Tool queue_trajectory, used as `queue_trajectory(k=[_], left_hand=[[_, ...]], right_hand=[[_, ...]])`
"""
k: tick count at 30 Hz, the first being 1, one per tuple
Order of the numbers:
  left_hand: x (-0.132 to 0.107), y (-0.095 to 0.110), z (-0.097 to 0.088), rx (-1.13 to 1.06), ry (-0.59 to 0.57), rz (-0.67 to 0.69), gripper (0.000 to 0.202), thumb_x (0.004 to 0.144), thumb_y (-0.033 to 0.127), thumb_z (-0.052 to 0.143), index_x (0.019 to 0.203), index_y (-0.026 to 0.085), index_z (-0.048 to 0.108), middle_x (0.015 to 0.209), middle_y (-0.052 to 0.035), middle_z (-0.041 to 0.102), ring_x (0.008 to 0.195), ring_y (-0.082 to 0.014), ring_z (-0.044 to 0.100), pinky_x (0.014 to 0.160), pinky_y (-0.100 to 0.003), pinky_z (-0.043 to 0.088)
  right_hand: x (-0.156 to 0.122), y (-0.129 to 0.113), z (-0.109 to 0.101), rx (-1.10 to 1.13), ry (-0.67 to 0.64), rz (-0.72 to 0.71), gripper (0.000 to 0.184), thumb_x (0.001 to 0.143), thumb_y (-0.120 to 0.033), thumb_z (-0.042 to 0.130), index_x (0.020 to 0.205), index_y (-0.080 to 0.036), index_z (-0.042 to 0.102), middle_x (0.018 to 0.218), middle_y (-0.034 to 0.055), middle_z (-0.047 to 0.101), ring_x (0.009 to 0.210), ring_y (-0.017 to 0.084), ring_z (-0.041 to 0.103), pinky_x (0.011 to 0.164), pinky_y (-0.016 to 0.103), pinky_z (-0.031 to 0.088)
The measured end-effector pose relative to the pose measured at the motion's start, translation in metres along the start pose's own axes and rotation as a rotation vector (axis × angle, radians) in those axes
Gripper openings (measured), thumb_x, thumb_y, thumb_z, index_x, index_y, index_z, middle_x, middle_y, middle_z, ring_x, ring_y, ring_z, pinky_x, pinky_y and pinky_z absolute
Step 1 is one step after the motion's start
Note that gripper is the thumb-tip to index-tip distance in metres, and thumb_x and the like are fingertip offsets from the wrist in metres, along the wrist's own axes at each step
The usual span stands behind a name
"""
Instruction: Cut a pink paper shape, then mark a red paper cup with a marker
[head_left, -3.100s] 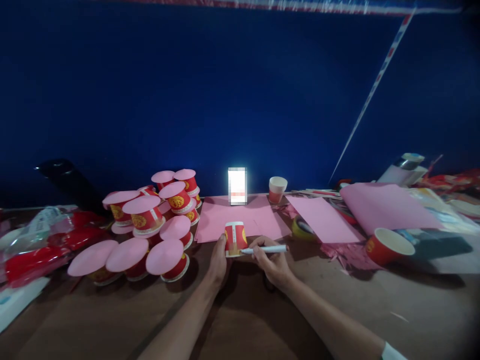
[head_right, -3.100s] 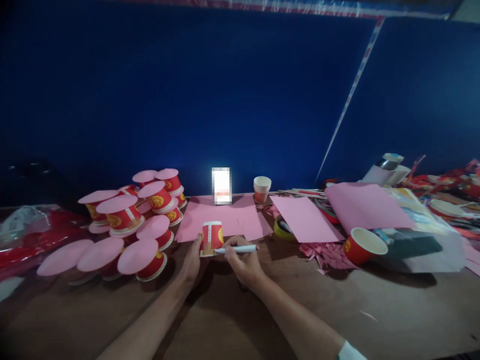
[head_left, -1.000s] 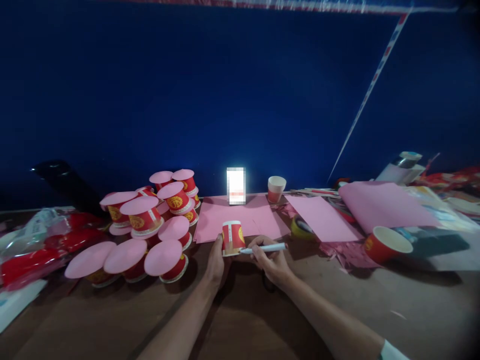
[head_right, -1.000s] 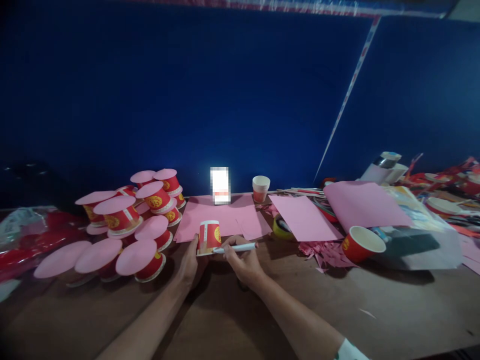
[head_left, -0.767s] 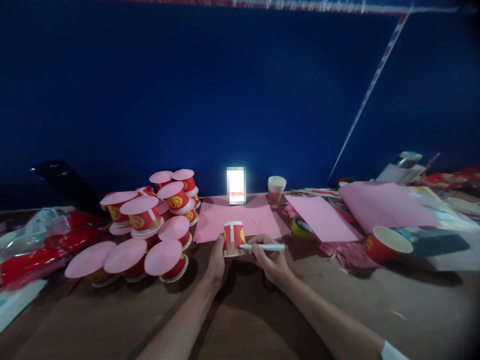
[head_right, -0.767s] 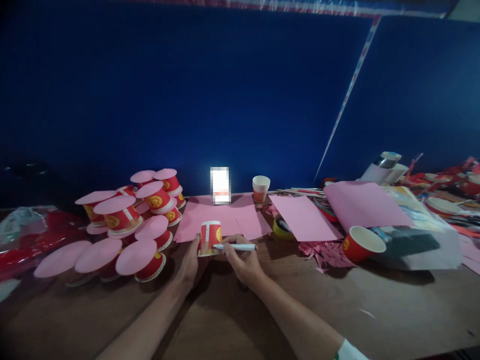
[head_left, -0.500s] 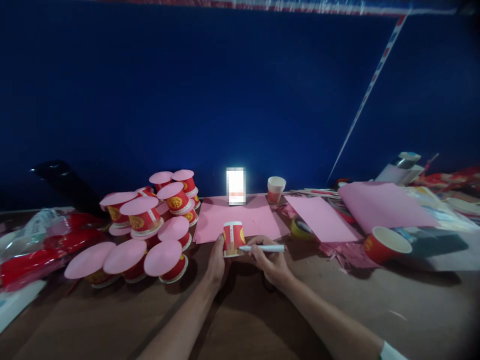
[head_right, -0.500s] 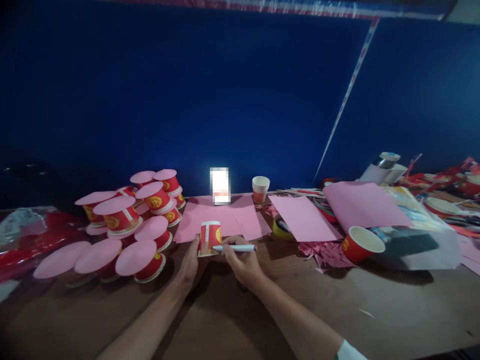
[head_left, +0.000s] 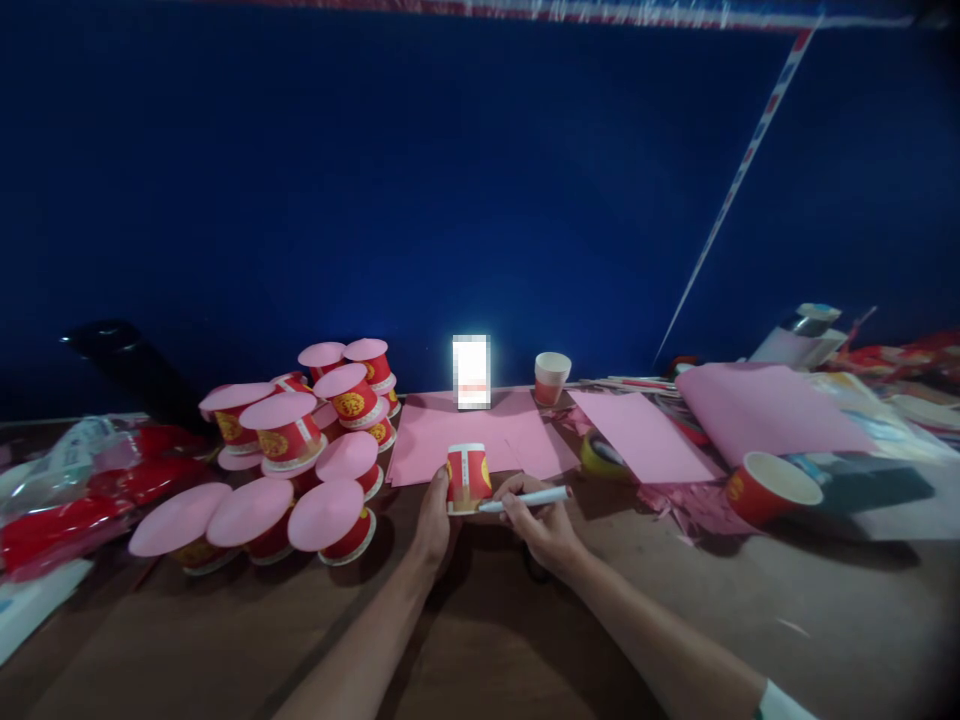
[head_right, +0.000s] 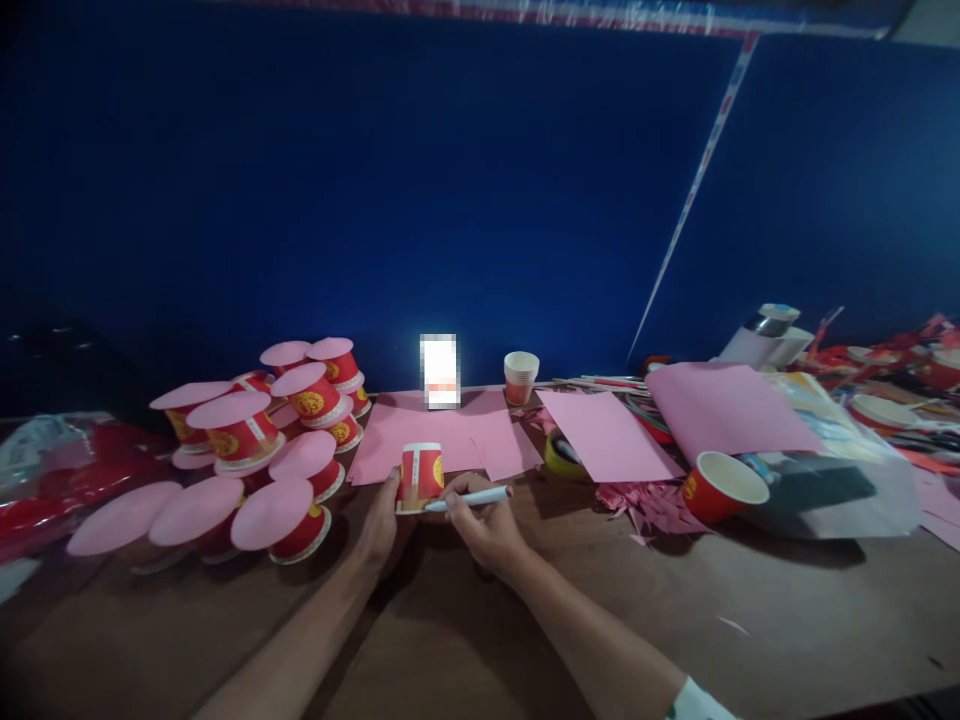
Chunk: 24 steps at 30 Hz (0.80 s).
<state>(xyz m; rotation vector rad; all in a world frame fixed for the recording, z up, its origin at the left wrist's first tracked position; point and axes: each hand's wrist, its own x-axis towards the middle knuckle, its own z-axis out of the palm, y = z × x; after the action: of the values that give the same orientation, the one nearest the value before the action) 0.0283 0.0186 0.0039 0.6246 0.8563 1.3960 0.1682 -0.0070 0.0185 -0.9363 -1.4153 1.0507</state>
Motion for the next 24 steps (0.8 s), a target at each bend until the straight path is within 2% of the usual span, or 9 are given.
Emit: queue_trajectory(k=[5, 9, 15, 18, 21, 24], left_hand=[[-0.0008, 0.001, 0.0005, -0.033, -0.055, -0.038, 0.034, 0.076, 0.046, 0.054, 0.082, 0.012, 0.061, 0.065, 0.0008, 0.058, 0.058, -0.012, 0.051, 0.062, -0.026, 0.041], [-0.0021, 0.0032, 0.0012, 0.005, -0.018, -0.011, 0.03, 0.076, 0.042, 0.056, 0.078, 0.013, 0.061, 0.068, 0.0001, 0.06, 0.06, -0.0125, 0.053, 0.063, -0.025, 0.042], [-0.0006, 0.0016, 0.0013, -0.003, -0.045, -0.016, 0.034, 0.076, 0.046, 0.054, 0.08, 0.013, 0.061, 0.068, -0.0006, 0.062, 0.061, -0.014, 0.055, 0.065, -0.027, 0.043], [0.0002, -0.0002, -0.0004, -0.002, -0.005, -0.017, 0.034, 0.074, 0.047, 0.056, 0.079, 0.013, 0.061, 0.065, 0.0011, 0.062, 0.058, -0.0126, 0.054, 0.065, -0.026, 0.042], [0.0003, -0.0009, -0.0016, -0.062, -0.045, -0.074, 0.039, 0.075, 0.048, 0.054, 0.088, 0.012, 0.063, 0.073, -0.0019, 0.066, 0.065, -0.0147, 0.059, 0.071, -0.028, 0.043], [0.0, 0.0, -0.0016, -0.116, -0.036, -0.099, 0.039, 0.077, 0.045, 0.055, 0.099, 0.013, 0.061, 0.087, -0.0043, 0.068, 0.077, -0.0166, 0.062, 0.079, -0.03, 0.043]], right_hand=[[0.0003, -0.0005, -0.0004, -0.037, 0.019, -0.021, 0.018, 0.083, -0.032, 0.052, 0.08, -0.016, 0.059, 0.063, -0.0003, 0.055, 0.053, 0.009, 0.046, 0.046, 0.019, 0.035], [0.0001, -0.0023, -0.0003, -0.035, 0.0, -0.009, 0.018, 0.082, -0.032, 0.052, 0.075, -0.016, 0.059, 0.06, -0.0009, 0.054, 0.051, 0.01, 0.046, 0.045, 0.019, 0.035], [-0.0007, -0.001, 0.0009, -0.042, 0.027, -0.008, 0.02, 0.083, -0.035, 0.052, 0.079, -0.017, 0.059, 0.064, 0.0005, 0.056, 0.053, 0.01, 0.047, 0.046, 0.019, 0.036], [0.0008, -0.0011, 0.0008, 0.029, 0.008, 0.022, 0.023, 0.082, -0.038, 0.053, 0.074, -0.017, 0.058, 0.057, -0.0016, 0.052, 0.049, 0.009, 0.045, 0.044, 0.019, 0.035], [0.004, -0.0016, -0.0002, 0.129, 0.12, 0.031, 0.026, 0.083, -0.041, 0.051, 0.074, -0.017, 0.055, 0.054, -0.0031, 0.05, 0.047, 0.009, 0.044, 0.044, 0.019, 0.036], [0.007, 0.0004, -0.0019, 0.113, 0.262, -0.019, 0.022, 0.087, -0.039, 0.046, 0.086, -0.019, 0.055, 0.056, -0.004, 0.05, 0.049, 0.009, 0.044, 0.044, 0.019, 0.037]])
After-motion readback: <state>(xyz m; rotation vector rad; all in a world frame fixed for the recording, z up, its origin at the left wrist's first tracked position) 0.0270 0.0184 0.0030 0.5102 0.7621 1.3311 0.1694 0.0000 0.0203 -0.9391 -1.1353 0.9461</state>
